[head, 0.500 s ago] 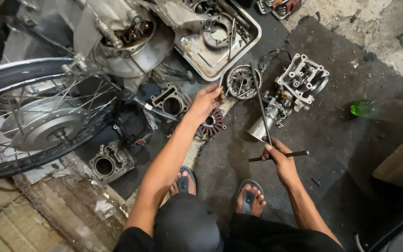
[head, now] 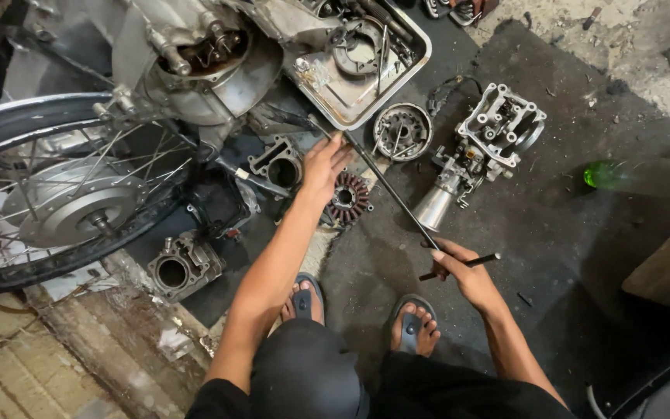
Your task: The person uses a T-handle wrench to loosen bolts on a motorcycle engine casing. They then remove the casing and a circular stator component, placing them on the floor. The person proceeds to handle and reposition the stator and casing parts by hand.
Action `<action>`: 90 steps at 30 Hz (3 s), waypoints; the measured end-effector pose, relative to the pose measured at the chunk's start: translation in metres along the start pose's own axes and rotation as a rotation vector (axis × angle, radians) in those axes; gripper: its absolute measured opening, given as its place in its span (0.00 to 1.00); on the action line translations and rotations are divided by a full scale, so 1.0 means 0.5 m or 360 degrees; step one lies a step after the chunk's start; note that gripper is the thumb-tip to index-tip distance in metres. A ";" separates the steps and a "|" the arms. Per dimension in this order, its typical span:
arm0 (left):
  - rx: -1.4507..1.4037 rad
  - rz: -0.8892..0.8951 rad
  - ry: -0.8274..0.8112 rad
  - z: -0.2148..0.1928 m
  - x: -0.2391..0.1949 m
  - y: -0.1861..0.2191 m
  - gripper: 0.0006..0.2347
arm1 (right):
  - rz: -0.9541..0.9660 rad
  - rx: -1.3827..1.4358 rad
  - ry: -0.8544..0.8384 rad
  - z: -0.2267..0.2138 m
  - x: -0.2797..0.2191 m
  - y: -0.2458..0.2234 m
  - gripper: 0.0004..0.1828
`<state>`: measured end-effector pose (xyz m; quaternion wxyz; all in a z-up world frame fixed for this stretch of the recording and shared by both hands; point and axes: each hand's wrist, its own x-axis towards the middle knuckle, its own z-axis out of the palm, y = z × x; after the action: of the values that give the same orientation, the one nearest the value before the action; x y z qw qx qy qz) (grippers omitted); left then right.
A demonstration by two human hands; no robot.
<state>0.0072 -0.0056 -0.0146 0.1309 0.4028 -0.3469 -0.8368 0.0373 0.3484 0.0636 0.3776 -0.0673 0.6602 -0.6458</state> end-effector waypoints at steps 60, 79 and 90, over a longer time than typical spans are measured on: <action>0.0378 0.0193 -0.0061 0.017 -0.167 0.098 0.13 | 0.0050 -0.0258 -0.0176 -0.052 -0.034 -0.064 0.22; 0.0510 0.0321 -0.0074 0.092 -0.053 0.347 0.12 | -0.0086 -0.0279 -0.0041 0.158 0.061 -0.209 0.19; 0.0481 0.0331 -0.0187 0.093 -0.039 0.343 0.12 | -0.0043 -0.0280 0.0031 0.155 0.054 -0.217 0.21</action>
<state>-0.0260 -0.0983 0.1348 0.1342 0.3304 -0.5154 -0.7793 0.0204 0.2535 0.1597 0.3550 -0.1028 0.7171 -0.5909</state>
